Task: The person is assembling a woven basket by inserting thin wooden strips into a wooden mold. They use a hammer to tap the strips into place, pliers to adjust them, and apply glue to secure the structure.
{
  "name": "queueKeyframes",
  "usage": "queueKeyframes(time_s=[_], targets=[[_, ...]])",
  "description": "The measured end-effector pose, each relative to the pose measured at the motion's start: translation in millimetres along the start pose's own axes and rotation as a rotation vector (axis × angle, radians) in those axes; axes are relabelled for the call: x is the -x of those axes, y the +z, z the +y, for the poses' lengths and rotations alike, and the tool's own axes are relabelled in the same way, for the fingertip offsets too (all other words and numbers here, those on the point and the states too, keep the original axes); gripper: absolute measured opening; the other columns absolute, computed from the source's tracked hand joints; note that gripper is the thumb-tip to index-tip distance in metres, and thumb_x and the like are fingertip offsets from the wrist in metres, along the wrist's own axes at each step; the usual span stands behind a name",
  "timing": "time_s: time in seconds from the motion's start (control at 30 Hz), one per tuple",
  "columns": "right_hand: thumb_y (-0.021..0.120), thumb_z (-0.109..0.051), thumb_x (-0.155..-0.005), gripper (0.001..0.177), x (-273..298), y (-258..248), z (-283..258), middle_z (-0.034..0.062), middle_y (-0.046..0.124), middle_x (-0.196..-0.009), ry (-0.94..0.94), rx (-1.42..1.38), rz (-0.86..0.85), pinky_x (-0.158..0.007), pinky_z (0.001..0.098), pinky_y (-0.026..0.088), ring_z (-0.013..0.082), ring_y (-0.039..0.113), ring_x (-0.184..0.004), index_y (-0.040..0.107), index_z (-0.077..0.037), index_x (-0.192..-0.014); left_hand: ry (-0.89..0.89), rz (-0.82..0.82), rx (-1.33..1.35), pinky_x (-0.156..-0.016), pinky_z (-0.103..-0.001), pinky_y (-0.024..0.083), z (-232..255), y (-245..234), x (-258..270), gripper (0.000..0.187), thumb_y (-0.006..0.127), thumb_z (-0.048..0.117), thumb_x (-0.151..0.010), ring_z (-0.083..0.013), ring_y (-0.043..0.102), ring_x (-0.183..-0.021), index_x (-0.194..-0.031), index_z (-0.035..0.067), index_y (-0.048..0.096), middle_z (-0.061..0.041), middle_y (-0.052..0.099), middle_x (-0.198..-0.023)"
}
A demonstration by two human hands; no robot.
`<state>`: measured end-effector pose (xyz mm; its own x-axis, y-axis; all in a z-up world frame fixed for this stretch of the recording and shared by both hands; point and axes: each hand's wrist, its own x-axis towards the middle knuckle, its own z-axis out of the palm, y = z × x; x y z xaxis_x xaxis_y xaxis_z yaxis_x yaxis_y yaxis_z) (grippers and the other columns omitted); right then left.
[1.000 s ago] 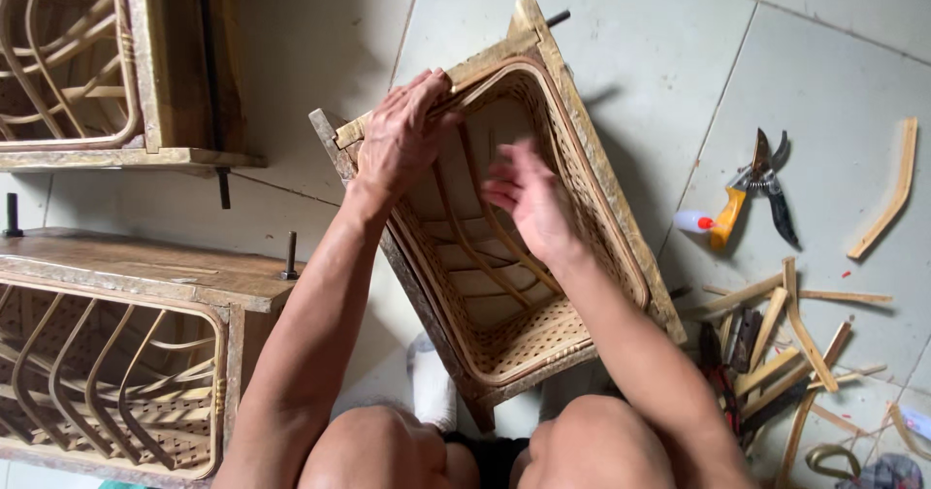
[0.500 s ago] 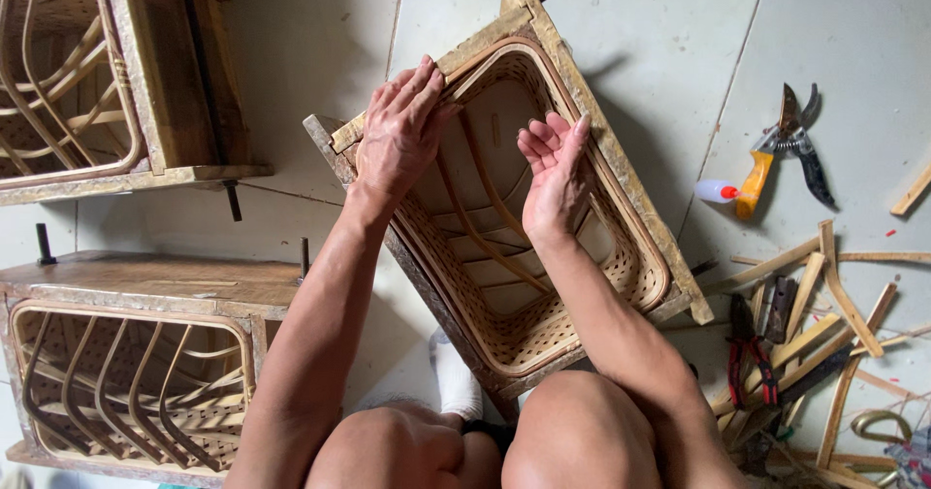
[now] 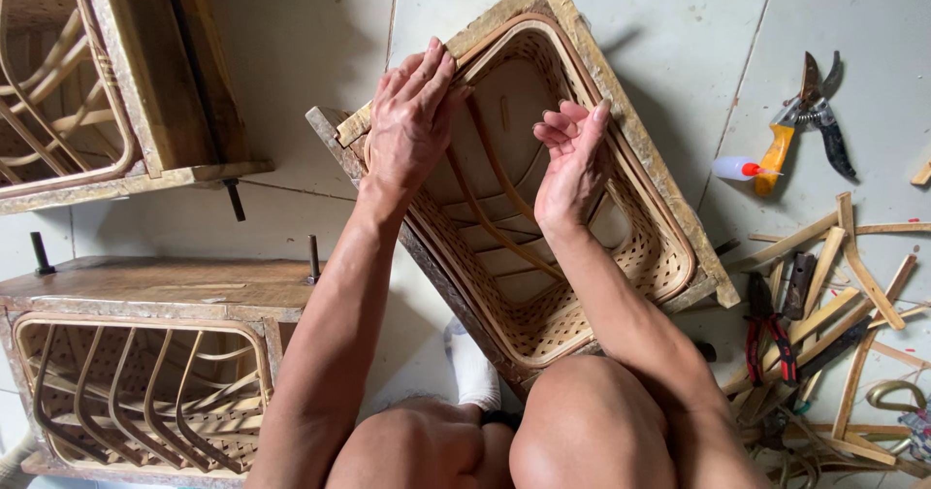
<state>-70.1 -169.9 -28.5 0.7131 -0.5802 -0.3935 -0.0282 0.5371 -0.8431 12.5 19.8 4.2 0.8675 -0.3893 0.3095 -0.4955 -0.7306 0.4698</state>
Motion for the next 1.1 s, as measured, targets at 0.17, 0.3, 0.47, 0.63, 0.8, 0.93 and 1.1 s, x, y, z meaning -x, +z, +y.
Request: queueKeyframes(time_s=[0.17,0.3,0.47,0.63,0.8,0.93,1.1], targets=[[0.056,-0.056,-0.101,0.058,1.6,-1.2,1.9,0.011,0.068,-0.092,0.004,-0.016,0.0,-0.083,0.0343,0.059,0.0191,0.067,-0.082,0.064,0.001,-0.112,0.013,0.063,-0.021,-0.103,-0.041,0.051,-2.3,7.6,-1.1,0.029,0.077,0.019,-0.102,-0.0261,0.065,-0.124,-0.127,0.005,0.073,-0.01,0.068,-0.139],[0.055,-0.056,-0.101,0.058,5.0,-4.4,2.8,0.0104,0.068,-0.092,0.005,-0.013,-0.005,-0.083,0.0345,0.059,0.0189,0.067,-0.083,0.063,0.001,-0.112,-0.026,0.074,0.015,-0.1,-0.04,0.052,-0.1,6.0,-1.2,0.026,0.077,0.019,-0.101,-0.0256,0.067,-0.122,-0.124,0.006,0.075,-0.01,0.07,-0.135],[0.052,-0.056,-0.101,0.058,-0.9,0.2,-3.2,0.0089,0.068,-0.092,0.034,-0.045,-0.082,-0.084,0.034,0.059,0.0179,0.067,-0.083,0.064,-0.001,-0.112,-0.097,0.046,0.057,-0.099,-0.041,0.051,8.5,-4.3,-10.7,0.024,0.078,0.02,-0.096,-0.0282,0.068,-0.109,-0.117,0.009,0.078,-0.015,0.07,-0.131],[0.058,-0.041,-0.106,0.039,32.1,-16.0,-41.3,0.0097,0.07,-0.095,0.234,-0.067,-0.523,-0.079,0.0337,0.06,0.0186,0.069,-0.084,0.064,-0.003,-0.114,-0.103,0.011,0.164,-0.104,-0.04,0.055,15.5,-14.9,-1.9,0.024,0.078,0.008,-0.099,-0.0306,0.067,-0.117,-0.123,0.006,0.076,-0.012,0.072,-0.131],[0.061,-0.026,-0.105,0.036,76.1,-137.6,-163.9,0.012,0.077,-0.109,-0.212,0.759,-0.782,-0.083,0.0313,0.065,0.0178,0.078,-0.095,0.065,0.0,-0.13,0.048,0.068,0.102,-0.105,-0.039,0.053,6.4,-9.3,-3.5,0.018,0.077,0.0,-0.1,-0.0294,0.067,-0.117,-0.117,0.003,0.078,-0.015,0.074,-0.128],[0.059,-0.007,-0.112,0.013,26.0,-256.4,-262.8,0.0118,0.073,-0.111,-0.488,0.853,-0.406,-0.105,0.0341,0.058,0.0219,0.069,-0.115,0.07,-0.004,-0.106,0.074,0.049,0.07,-0.107,-0.04,0.054,9.8,-11.1,-0.4,0.021,0.074,-0.003,-0.099,-0.0297,0.067,-0.117,-0.12,0.0,0.077,-0.017,0.075,-0.125],[0.067,-0.014,-0.103,0.021,-26.2,-365.3,-295.7,0.0106,0.077,-0.1,-0.317,1.473,0.033,-0.074,0.0292,0.057,0.0167,0.073,-0.086,0.073,-0.001,-0.119,-0.071,0.053,0.439,-0.102,-0.038,0.054,24.4,-6.1,-7.1,0.022,0.07,-0.001,-0.101,-0.0297,0.064,-0.12,-0.122,0.001,0.071,-0.021,0.064,-0.128]])
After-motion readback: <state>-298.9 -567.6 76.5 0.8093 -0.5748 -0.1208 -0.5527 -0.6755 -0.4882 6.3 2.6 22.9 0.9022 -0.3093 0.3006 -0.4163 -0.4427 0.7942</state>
